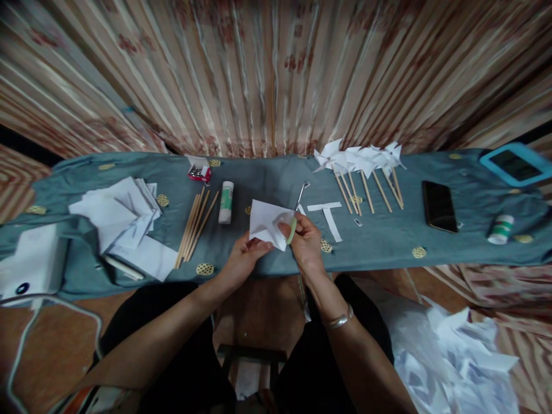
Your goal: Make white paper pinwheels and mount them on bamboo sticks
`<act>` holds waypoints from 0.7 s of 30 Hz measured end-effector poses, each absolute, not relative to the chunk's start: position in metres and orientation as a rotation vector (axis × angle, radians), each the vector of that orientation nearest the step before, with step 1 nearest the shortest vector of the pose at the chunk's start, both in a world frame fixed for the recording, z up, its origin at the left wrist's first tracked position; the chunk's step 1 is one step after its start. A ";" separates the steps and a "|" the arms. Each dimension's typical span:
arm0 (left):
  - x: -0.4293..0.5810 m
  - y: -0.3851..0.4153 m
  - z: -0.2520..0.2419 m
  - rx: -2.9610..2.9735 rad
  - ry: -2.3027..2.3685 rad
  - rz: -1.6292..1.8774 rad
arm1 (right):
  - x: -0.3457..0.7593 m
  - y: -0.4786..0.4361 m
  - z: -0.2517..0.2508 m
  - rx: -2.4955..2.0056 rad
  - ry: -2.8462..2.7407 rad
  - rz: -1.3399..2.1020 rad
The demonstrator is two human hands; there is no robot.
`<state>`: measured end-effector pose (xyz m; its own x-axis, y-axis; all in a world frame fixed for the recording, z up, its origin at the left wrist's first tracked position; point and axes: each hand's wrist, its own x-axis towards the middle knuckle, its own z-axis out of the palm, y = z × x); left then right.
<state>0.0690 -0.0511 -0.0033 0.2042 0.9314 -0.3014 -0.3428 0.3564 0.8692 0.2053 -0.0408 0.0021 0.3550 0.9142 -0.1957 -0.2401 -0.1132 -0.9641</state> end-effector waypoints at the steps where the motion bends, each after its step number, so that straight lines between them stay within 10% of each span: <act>1: 0.068 -0.051 -0.003 0.757 1.009 1.018 | 0.205 -0.041 0.002 -1.318 -0.690 1.124; 21: 0.053 -0.034 0.007 0.637 1.110 1.086 | 0.202 -0.050 0.006 -1.307 -0.768 1.179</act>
